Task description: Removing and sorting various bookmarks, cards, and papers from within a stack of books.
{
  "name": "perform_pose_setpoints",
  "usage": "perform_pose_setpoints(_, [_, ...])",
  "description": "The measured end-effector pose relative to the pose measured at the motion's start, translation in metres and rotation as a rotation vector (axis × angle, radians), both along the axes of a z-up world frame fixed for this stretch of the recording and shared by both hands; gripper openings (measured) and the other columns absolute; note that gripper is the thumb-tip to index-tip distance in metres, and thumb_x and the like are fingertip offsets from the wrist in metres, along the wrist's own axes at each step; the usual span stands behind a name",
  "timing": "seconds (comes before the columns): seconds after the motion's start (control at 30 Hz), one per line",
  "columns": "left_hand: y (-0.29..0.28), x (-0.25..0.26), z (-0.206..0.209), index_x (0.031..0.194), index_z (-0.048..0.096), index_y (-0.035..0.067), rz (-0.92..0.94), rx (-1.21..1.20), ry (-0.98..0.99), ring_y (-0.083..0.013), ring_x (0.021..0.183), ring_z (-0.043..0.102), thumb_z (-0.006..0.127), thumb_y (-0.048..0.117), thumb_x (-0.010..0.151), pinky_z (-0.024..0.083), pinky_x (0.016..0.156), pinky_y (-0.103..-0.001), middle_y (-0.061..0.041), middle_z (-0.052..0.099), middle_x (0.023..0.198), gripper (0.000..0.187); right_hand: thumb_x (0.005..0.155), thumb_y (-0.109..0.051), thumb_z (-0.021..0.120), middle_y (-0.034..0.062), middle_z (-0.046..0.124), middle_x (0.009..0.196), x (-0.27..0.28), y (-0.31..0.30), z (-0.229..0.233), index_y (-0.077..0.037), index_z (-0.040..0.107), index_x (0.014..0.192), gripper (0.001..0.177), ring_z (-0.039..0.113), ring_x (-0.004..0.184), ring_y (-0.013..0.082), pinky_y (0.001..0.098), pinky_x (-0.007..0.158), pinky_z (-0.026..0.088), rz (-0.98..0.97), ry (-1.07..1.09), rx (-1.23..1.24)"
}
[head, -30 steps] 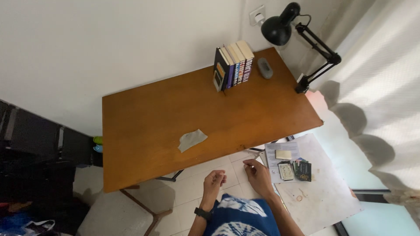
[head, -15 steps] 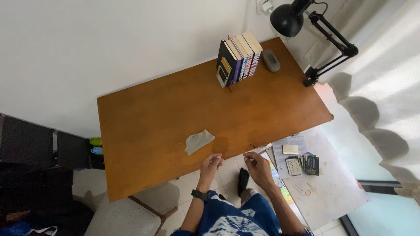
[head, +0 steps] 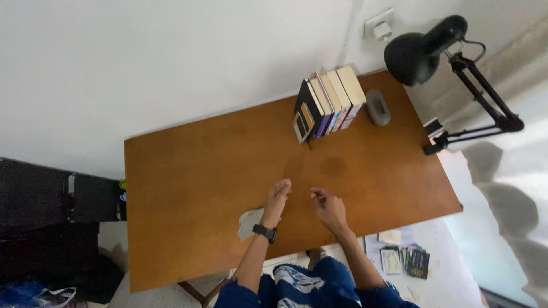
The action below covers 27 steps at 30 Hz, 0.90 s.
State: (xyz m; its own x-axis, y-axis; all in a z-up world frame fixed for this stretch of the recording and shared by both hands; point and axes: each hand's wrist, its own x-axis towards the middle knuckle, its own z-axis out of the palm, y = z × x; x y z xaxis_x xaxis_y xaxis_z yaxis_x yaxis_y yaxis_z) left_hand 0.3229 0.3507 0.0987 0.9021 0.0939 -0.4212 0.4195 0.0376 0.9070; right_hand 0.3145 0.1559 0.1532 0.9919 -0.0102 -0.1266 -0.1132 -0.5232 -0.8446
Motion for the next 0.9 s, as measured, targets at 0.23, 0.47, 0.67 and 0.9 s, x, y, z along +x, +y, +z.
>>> perform_pose_setpoints(0.23, [-0.022, 0.140, -0.011, 0.163, 0.021, 0.013, -0.057, -0.060, -0.051, -0.0282, 0.158, 0.013, 0.037, 0.077, 0.092, 0.015, 0.125, -0.048, -0.011, 0.016, 0.172, 0.097, 0.091, -0.016, 0.064, 0.0078, 0.079, 0.094, 0.111, -0.009, -0.063, -0.012, 0.070, 0.116, 0.025, 0.075, 0.080, 0.0287, 0.0417, 0.070, 0.058, 0.053, -0.022, -0.018])
perform_pose_setpoints(0.47, [-0.036, 0.209, -0.010, 0.165, 0.017, 0.019, -0.056, 0.087, 0.199, -0.0323, 0.156, 0.013, 0.021, 0.076, 0.091, 0.016, 0.123, -0.051, -0.012, 0.013, 0.170, 0.093, 0.092, -0.024, 0.066, 0.0121, 0.078, 0.098, 0.172, 0.000, -0.083, -0.016, 0.074, 0.113, 0.023, 0.074, 0.091, 0.0349, 0.0483, 0.078, 0.058, 0.021, 0.164, -0.178])
perform_pose_setpoints(0.67, [-0.046, 0.201, -0.007, 0.162, 0.024, 0.009, 0.040, 0.066, 0.059, -0.0312, 0.156, 0.018, 0.029, 0.071, 0.097, 0.018, 0.124, -0.044, -0.013, 0.018, 0.170, 0.090, 0.094, -0.037, 0.067, 0.0236, 0.074, 0.101, 0.190, 0.008, -0.112, -0.015, 0.071, 0.118, 0.033, 0.068, 0.095, 0.0471, 0.0549, 0.081, 0.055, 0.035, 0.245, -0.308])
perform_pose_setpoints(0.9, [-0.056, 0.179, -0.073, 0.159, 0.029, 0.002, 0.114, -0.106, -0.144, -0.0335, 0.156, 0.025, 0.039, 0.064, 0.102, 0.023, 0.125, -0.044, -0.018, 0.024, 0.170, 0.085, 0.094, -0.038, 0.066, 0.0199, 0.074, 0.101, 0.190, 0.016, -0.127, -0.015, 0.071, 0.110, 0.029, 0.070, 0.090, 0.0454, 0.0563, 0.075, 0.057, 0.024, 0.152, -0.380])
